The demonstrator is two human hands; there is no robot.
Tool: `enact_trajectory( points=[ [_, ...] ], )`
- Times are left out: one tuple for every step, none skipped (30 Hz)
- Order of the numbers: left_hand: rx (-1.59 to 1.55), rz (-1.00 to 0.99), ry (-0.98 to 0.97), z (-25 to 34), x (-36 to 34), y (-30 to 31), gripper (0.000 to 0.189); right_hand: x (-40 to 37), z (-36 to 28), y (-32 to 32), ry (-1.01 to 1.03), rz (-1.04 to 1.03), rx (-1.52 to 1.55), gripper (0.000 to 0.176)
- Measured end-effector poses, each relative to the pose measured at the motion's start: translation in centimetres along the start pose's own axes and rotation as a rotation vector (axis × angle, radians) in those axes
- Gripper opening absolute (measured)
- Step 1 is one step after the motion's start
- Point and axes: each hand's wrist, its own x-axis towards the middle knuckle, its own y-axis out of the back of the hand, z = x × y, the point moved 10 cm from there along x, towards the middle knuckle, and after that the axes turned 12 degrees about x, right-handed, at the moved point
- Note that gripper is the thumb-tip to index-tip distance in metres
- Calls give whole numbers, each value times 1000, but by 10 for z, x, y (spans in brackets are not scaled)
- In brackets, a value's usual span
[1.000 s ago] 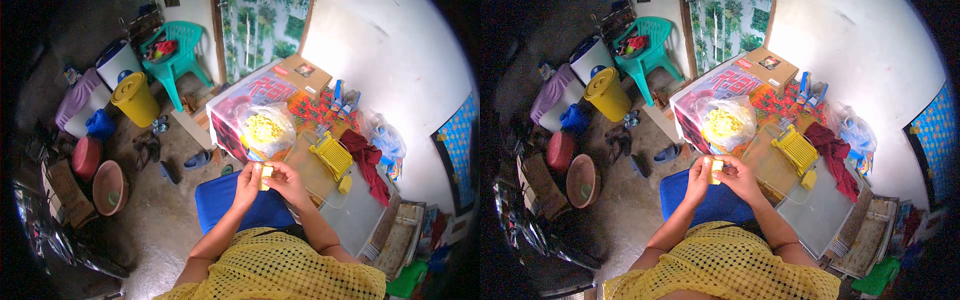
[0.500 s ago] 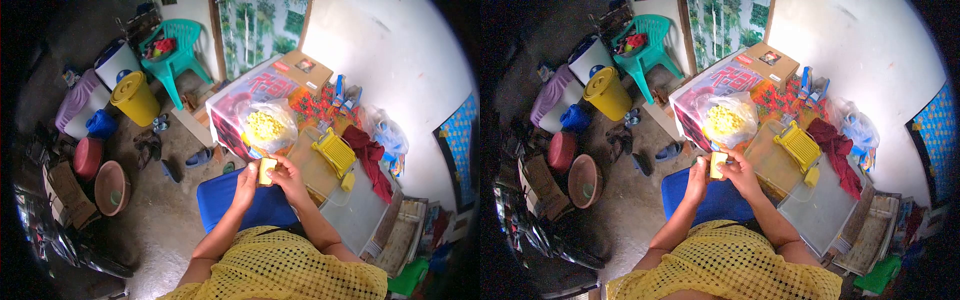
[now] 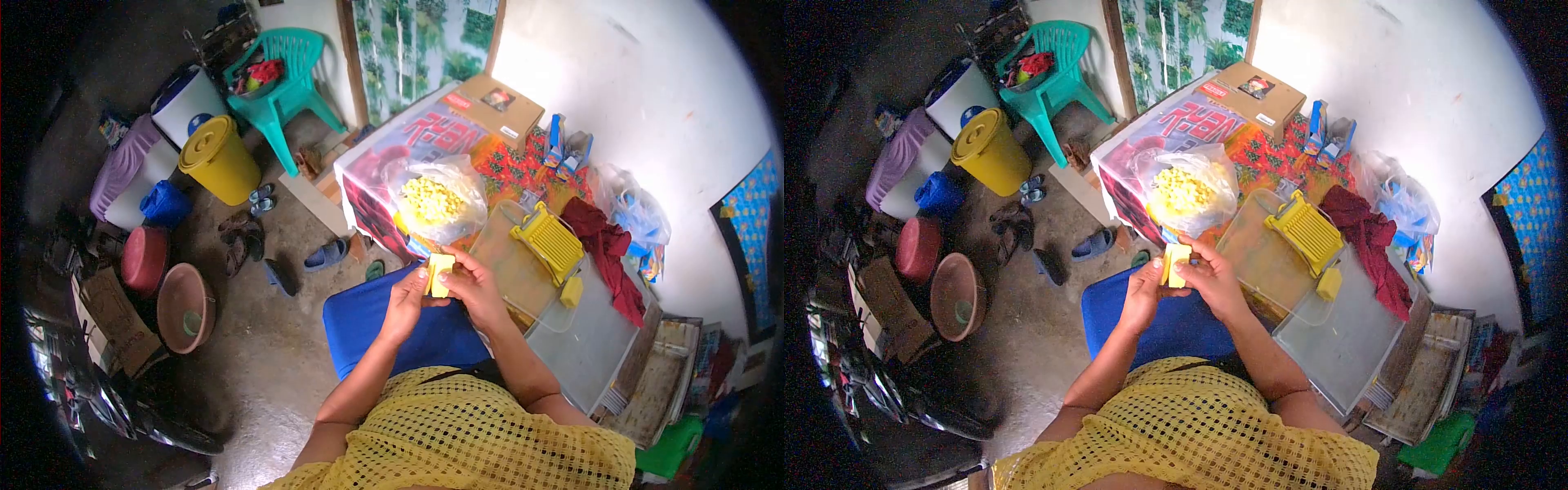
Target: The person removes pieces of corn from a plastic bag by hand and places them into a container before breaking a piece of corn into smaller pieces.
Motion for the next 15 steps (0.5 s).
enact_trajectory(
  points=[
    [-15,-2,13,-1,0,0,47,0,0,1,32,-11,-68,46],
    [-18,37,5,-1,1,3,45,0,0,1,64,-22,-135,46],
    [-21,76,-1,-1,1,4,44,0,3,-1,65,-28,-111,46],
    [-25,115,-9,-1,2,7,43,0,6,-3,65,-34,-88,46],
    [33,137,-57,0,3,11,42,0,7,-4,66,-41,-64,46],
    [91,159,-105,0,6,15,40,0,10,-3,59,-48,-78,45],
    [149,180,-154,1,7,18,39,1,12,-1,52,-55,-91,45],
    [100,182,-102,-7,8,20,38,1,13,0,45,-62,-105,45],
    [52,183,-50,-13,8,22,36,1,13,1,27,-51,-94,45],
    [3,185,3,-18,8,24,35,1,11,3,8,-40,-83,46],
    [-13,179,38,-19,7,24,35,1,11,4,-10,-29,-72,46],
    [-30,173,73,-15,5,22,34,1,9,3,7,-26,-56,46],
    [-47,166,108,-13,4,20,34,1,7,3,25,-22,-39,46],
    [-109,145,133,-12,4,17,33,2,5,4,42,-18,-23,47],
    [-172,124,157,-12,4,14,33,3,0,5,79,-13,-19,46]
  ],
)
